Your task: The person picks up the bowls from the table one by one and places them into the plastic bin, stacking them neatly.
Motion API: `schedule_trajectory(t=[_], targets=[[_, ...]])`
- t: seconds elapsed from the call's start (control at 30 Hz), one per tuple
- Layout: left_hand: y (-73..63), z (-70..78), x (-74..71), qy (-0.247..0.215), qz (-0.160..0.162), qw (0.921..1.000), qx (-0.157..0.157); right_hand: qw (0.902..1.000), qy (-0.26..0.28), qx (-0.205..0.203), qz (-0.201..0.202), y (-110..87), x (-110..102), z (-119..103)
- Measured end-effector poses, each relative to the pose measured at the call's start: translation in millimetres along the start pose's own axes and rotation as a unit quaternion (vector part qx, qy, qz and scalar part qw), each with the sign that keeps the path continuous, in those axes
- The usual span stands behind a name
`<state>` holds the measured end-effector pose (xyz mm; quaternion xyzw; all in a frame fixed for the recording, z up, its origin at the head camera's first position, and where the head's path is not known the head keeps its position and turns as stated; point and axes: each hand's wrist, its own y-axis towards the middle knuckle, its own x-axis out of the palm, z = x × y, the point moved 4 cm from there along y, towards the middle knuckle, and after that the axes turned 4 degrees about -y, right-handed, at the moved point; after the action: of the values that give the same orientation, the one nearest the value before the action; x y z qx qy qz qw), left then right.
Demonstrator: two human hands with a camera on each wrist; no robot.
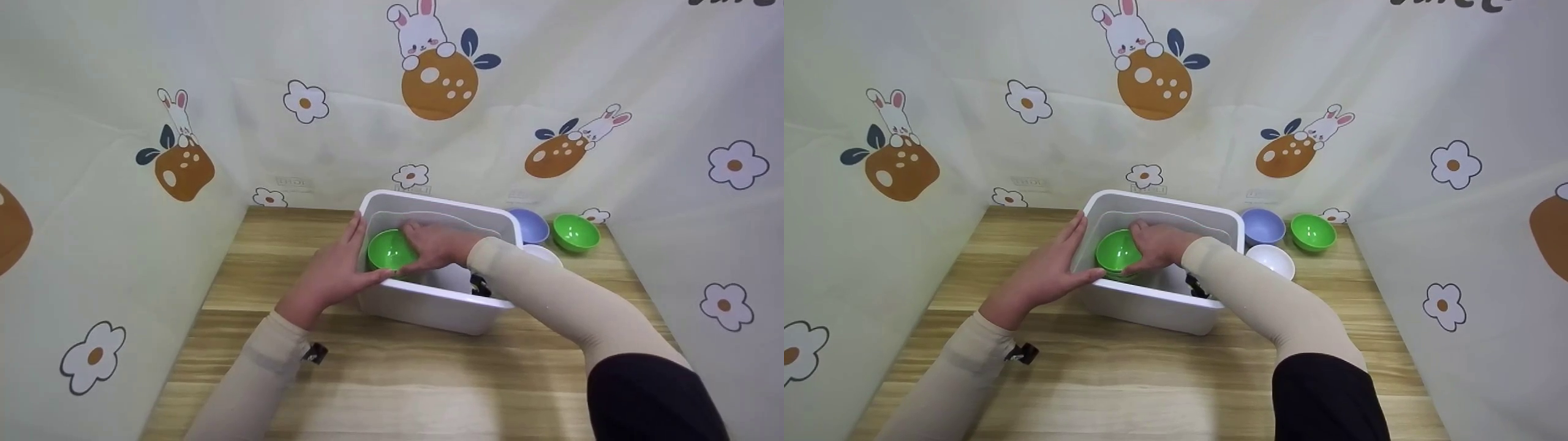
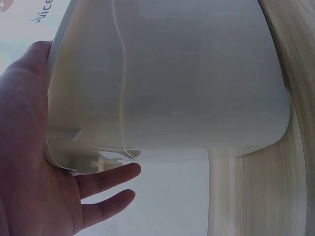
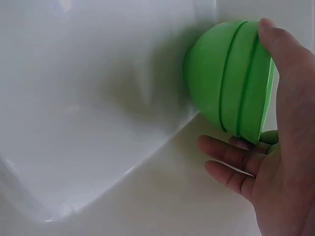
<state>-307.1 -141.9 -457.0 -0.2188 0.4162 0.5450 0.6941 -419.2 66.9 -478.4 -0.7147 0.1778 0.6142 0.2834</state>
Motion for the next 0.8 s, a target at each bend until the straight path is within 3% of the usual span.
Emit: schedule_trajectory(t=[0.43,0.8], targets=[[-0.5,-0.2,-0.6,-0.005,-0.005,1.0,-0.003,1.0,-0.003,-0.001,-0.002,1.4,-1,-3],[0.1,-1.3,-1.0,-0.008,-0.01,0.9999,-0.009,0.9981,-0.061,-0.01,0.005,1.5,-10,-7]])
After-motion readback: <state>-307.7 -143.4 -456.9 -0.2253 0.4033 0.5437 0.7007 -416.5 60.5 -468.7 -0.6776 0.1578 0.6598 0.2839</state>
